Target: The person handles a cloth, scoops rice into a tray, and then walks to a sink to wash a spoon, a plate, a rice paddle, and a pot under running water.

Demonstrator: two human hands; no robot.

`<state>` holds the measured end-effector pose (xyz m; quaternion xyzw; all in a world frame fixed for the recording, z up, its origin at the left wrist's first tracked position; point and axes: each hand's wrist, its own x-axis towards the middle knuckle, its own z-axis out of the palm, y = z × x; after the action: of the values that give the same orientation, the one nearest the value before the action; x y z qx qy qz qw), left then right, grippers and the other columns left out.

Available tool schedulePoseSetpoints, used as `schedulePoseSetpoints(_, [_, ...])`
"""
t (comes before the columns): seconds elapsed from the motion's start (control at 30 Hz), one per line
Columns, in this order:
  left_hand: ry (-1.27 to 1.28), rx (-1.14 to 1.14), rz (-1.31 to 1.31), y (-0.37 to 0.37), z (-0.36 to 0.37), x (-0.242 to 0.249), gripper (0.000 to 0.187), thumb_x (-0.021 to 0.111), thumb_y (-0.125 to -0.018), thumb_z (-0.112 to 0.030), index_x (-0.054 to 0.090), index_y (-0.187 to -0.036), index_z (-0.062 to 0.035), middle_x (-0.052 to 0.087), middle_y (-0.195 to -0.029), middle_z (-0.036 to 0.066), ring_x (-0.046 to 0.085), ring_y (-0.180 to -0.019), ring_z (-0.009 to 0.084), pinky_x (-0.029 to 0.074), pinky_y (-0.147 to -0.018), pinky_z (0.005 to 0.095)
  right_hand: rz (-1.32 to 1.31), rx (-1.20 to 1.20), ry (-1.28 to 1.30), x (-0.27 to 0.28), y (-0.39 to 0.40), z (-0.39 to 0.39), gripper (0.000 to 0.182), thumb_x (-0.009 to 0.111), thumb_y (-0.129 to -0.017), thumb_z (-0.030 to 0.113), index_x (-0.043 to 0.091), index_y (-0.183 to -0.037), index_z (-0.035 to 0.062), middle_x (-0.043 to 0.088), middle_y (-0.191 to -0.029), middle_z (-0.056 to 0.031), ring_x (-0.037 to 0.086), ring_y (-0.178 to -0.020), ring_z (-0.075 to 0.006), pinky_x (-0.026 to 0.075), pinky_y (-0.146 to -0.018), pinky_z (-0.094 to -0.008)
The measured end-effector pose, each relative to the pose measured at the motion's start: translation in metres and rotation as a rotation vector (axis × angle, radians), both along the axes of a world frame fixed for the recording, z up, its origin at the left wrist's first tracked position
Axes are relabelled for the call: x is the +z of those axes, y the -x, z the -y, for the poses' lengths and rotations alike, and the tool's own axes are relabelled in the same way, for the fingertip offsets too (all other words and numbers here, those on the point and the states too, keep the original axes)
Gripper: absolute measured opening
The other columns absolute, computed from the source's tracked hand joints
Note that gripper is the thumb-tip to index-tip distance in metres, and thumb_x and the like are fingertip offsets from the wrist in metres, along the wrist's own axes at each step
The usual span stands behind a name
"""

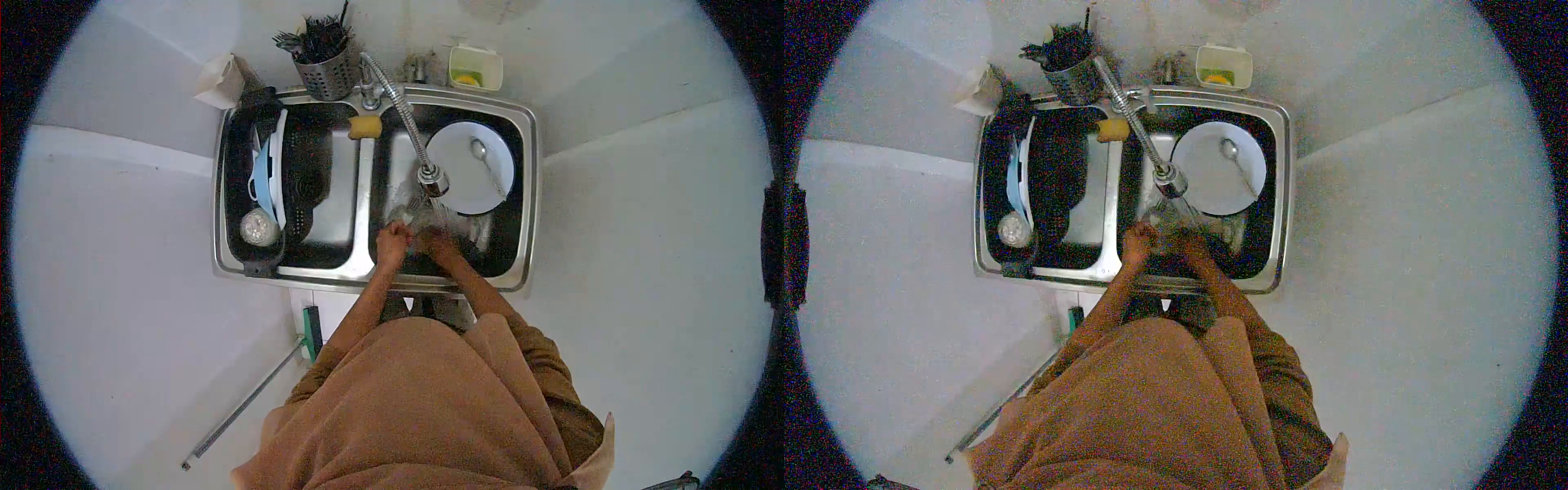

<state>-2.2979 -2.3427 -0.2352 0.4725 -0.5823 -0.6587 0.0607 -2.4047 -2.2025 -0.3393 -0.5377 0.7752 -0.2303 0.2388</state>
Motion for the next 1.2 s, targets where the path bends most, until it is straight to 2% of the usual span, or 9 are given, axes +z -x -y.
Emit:
schedulePoseSetpoints(0.2, [-0.270,0.169,-0.110,-0.010,-0.007,0.041,0.021,0.046,-0.090,-0.021,0.055,-0.091,-0.0022,0.057,-0.063,0.006,0.054,-0.055,0.0123,0.045,-0.046,0.0260,0.181,-0.008,-0.695,0.006,-0.005,0.039,0.047,0.057,-0.075,0.025,0.048,-0.115,0.0021,0.051,-0.112,-0.0214,0.048,-0.106,-0.0334,0.040,-0.087,-0.0422])
schedulePoseSetpoints(0.27, [-0.182,0.142,-0.076,-0.015,-0.006,0.030,0.011,0.049,-0.084,-0.011,0.054,-0.087,-0.0027,0.057,-0.069,0.008,0.056,-0.058,0.0151,0.048,-0.049,0.0291,-0.195,-0.037,-0.254,-0.004,-0.014,0.028,0.046,0.059,-0.073,0.024,0.048,-0.112,0.0009,0.054,-0.105,-0.0220,0.053,-0.097,-0.0357,0.043,-0.082,-0.0429])
schedulePoseSetpoints(0.33, [0.030,0.071,-0.002,-0.016,-0.006,0.012,0.010,0.050,-0.083,-0.011,0.054,-0.087,-0.0023,0.058,-0.070,0.011,0.058,-0.059,0.0210,0.049,-0.052,0.0341,-0.182,-0.173,-0.037,0.002,-0.014,0.023,0.043,0.060,-0.073,0.021,0.049,-0.109,0.0000,0.055,-0.100,-0.0227,0.055,-0.089,-0.0380,0.045,-0.077,-0.0436])
schedulePoseSetpoints(0.5, [0.611,-0.096,0.120,-0.013,-0.012,-0.010,0.020,0.050,-0.080,-0.016,0.055,-0.087,0.0011,0.058,-0.070,0.022,0.058,-0.069,0.0396,0.045,-0.061,0.0471,0.230,-0.532,-0.009,0.157,-0.018,0.058,0.029,0.058,-0.075,0.013,0.049,-0.099,-0.0006,0.053,-0.097,-0.0233,0.053,-0.087,-0.0399,0.045,-0.070,-0.0451])
schedulePoseSetpoints(0.6, [0.580,-0.073,0.189,0.000,-0.013,0.024,0.018,0.051,-0.078,-0.015,0.056,-0.085,0.0009,0.058,-0.073,0.024,0.056,-0.074,0.0414,0.045,-0.064,0.0478,-0.143,-0.292,0.230,0.129,-0.028,0.058,0.026,0.058,-0.073,0.010,0.051,-0.097,0.0015,0.052,-0.094,-0.0207,0.052,-0.086,-0.0383,0.045,-0.068,-0.0450])
schedulePoseSetpoints(0.8, [0.559,-0.174,0.249,-0.006,0.000,0.028,0.018,0.054,-0.073,-0.015,0.059,-0.082,0.0009,0.059,-0.075,0.023,0.057,-0.074,0.0398,0.046,-0.064,0.0452,-0.033,-0.260,-0.108,0.150,-0.017,0.087,0.025,0.058,-0.071,0.009,0.056,-0.095,0.0061,0.052,-0.090,-0.0172,0.053,-0.084,-0.0364,0.046,-0.069,-0.0435])
schedulePoseSetpoints(0.9, [0.406,-0.042,0.120,-0.008,0.004,0.055,0.016,0.055,-0.071,-0.012,0.059,-0.079,0.0008,0.059,-0.074,0.022,0.058,-0.071,0.0391,0.046,-0.063,0.0445,-0.010,-0.100,0.151,0.161,-0.022,0.077,0.027,0.060,-0.069,0.011,0.056,-0.096,0.0066,0.053,-0.092,-0.0160,0.054,-0.085,-0.0352,0.046,-0.070,-0.0433])
schedulePoseSetpoints(1.0, [0.563,-0.020,-0.135,-0.018,-0.006,-0.019,0.014,0.054,-0.070,-0.011,0.060,-0.078,-0.0008,0.059,-0.072,0.022,0.057,-0.068,0.0393,0.046,-0.061,0.0441,-0.005,-0.208,-0.083,0.164,-0.007,0.090,0.030,0.061,-0.067,0.010,0.056,-0.096,0.0062,0.053,-0.094,-0.0157,0.055,-0.088,-0.0343,0.047,-0.071,-0.0427])
schedulePoseSetpoints(1.2, [0.525,-0.108,0.104,-0.020,-0.001,0.016,0.015,0.053,-0.072,-0.013,0.060,-0.078,0.0001,0.059,-0.069,0.021,0.057,-0.066,0.0392,0.045,-0.061,0.0442,-0.091,-0.113,0.220,0.136,-0.029,0.068,0.033,0.059,-0.068,0.007,0.054,-0.101,0.0049,0.055,-0.094,-0.0180,0.055,-0.085,-0.0367,0.046,-0.072,-0.0456])
